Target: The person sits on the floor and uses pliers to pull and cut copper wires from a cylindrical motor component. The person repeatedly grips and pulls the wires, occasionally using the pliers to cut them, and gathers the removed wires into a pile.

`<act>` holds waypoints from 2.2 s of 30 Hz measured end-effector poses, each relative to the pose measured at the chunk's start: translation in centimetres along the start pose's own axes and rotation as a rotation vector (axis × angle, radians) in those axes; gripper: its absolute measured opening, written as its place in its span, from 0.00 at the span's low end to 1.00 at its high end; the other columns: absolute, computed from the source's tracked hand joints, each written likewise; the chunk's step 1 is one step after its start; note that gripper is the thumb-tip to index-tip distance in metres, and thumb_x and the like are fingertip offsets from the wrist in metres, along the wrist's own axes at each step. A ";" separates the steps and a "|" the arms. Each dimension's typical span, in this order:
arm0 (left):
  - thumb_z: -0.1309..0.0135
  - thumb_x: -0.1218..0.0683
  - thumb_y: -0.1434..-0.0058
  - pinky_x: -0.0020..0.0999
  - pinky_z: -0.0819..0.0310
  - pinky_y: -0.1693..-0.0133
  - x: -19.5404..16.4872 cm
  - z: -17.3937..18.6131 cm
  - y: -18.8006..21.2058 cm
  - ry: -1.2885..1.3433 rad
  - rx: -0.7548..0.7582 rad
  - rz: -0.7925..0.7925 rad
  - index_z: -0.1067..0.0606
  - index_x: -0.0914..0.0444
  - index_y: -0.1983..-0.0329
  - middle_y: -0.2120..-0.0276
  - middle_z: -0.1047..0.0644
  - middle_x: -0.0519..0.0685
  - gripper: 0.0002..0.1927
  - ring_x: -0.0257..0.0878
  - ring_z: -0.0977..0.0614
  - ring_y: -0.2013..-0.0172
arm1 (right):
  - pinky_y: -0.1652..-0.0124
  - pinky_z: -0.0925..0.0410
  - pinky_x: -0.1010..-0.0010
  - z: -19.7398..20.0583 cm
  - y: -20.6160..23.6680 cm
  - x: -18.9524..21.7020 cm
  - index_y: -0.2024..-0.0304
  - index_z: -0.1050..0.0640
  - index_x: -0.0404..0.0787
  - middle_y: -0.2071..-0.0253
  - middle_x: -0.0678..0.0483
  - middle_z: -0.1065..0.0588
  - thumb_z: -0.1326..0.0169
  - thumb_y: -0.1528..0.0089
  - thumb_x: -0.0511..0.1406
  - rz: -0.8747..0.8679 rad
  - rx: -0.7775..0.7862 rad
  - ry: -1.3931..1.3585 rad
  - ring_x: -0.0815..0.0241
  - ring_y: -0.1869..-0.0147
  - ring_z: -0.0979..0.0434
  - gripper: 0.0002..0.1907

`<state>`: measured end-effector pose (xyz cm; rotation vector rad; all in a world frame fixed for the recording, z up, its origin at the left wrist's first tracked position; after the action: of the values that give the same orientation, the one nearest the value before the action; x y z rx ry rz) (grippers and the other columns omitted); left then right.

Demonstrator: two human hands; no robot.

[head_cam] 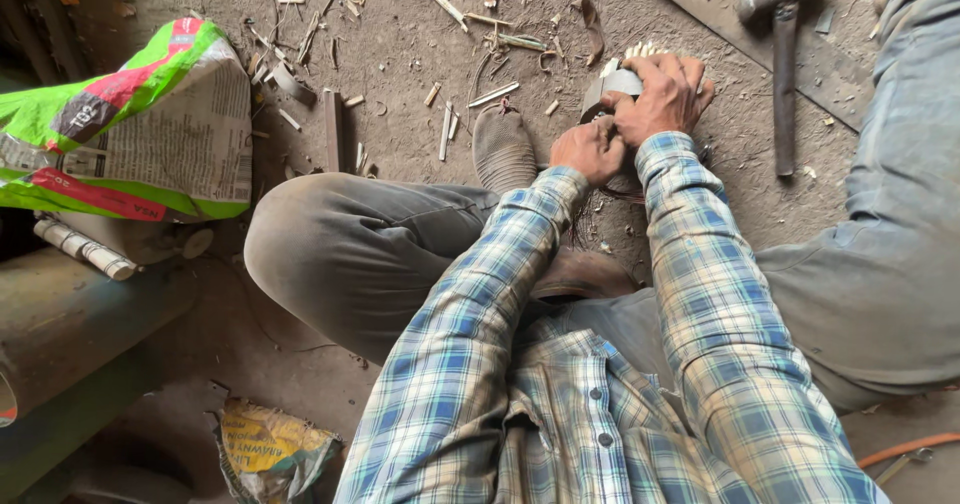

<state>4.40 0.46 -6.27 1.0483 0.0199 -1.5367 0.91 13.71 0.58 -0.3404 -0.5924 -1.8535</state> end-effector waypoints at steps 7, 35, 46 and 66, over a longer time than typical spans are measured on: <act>0.46 0.44 0.44 0.48 0.24 0.51 -1.2 1.9 1.2 0.051 -0.073 -0.024 0.23 0.48 0.44 0.63 0.17 0.57 0.23 0.56 0.17 0.59 | 0.36 0.43 0.51 -0.1 -0.7 -2.3 0.45 0.19 0.46 0.44 0.46 0.25 0.30 0.44 0.45 0.146 0.040 -0.152 0.40 0.34 0.37 0.26; 0.46 0.46 0.40 0.43 0.20 0.62 -3.8 5.0 0.1 -0.325 -0.158 -0.151 0.17 0.51 0.62 0.64 0.18 0.45 0.10 0.44 0.15 0.66 | 0.36 0.35 0.62 2.1 2.0 -4.2 0.40 0.20 0.59 0.32 0.54 0.29 0.38 0.38 0.36 -0.048 0.091 -0.176 0.49 0.34 0.28 0.22; 0.44 0.49 0.40 0.38 0.20 0.66 -5.0 4.9 2.7 -0.250 -0.421 -0.268 0.18 0.53 0.63 0.67 0.20 0.43 0.07 0.38 0.17 0.70 | 0.41 0.36 0.58 3.0 2.3 -3.8 0.40 0.21 0.62 0.37 0.55 0.28 0.38 0.40 0.36 -0.100 0.056 -0.134 0.49 0.37 0.29 0.25; 0.46 0.49 0.38 0.46 0.21 0.63 -2.9 3.2 1.8 -0.300 -0.401 -0.132 0.26 0.59 0.65 0.66 0.21 0.50 0.09 0.47 0.16 0.68 | 0.39 0.34 0.58 3.2 3.8 -2.8 0.38 0.23 0.61 0.32 0.57 0.30 0.38 0.38 0.37 -0.110 0.037 -0.094 0.47 0.35 0.28 0.26</act>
<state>3.58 0.44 -1.62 0.5041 0.1842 -1.7076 5.25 16.64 2.70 -0.3779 -0.7215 -1.9374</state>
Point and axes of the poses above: each hand's wrist, its own y-axis away from the middle knuckle, its own z-axis out of the back of the hand, x = y × z, the point moved 7 cm from there along -y, towards the middle knuckle
